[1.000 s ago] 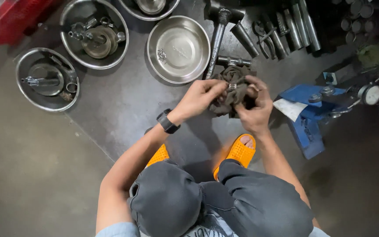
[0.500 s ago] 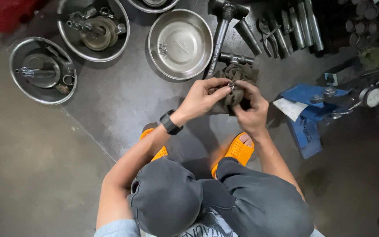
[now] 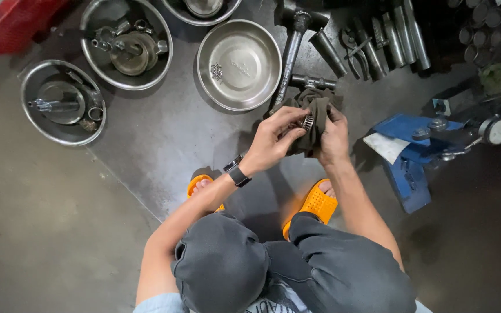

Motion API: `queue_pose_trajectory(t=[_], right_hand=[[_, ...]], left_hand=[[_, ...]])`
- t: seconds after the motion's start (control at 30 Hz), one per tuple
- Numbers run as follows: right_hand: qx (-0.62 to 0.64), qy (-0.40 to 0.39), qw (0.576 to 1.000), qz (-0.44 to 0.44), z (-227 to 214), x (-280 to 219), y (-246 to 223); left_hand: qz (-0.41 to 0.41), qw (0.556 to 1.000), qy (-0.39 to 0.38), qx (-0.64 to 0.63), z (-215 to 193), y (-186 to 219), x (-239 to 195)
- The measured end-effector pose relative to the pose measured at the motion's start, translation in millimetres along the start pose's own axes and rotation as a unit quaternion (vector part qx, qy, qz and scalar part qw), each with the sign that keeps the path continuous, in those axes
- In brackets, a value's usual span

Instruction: Assembling small mechanical components such as bearings and pins into a metal housing on a workbench.

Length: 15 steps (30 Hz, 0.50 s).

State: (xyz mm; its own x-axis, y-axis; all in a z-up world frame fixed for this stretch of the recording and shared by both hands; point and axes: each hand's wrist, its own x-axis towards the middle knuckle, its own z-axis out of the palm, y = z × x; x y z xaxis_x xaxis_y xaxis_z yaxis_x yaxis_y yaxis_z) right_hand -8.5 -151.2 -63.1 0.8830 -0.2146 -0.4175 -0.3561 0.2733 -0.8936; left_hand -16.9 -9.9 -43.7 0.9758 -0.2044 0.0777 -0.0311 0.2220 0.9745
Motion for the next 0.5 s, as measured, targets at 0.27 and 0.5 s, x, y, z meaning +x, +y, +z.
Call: queue_pose_trajectory(t=[0.27, 0.5], right_hand=[[-0.166, -0.108, 0.974, -0.112, -16.3, -3.8, -9.9], [-0.070, 0.065, 0.975, -0.203, 1.2, 20.1, -14.0]], left_hand=[[0.141, 0.944, 0.007, 0.298, 3.2, -3.5, 9.8], [0.128, 0.986, 0.030, 0.107, 49.2, -9.0, 8.0]])
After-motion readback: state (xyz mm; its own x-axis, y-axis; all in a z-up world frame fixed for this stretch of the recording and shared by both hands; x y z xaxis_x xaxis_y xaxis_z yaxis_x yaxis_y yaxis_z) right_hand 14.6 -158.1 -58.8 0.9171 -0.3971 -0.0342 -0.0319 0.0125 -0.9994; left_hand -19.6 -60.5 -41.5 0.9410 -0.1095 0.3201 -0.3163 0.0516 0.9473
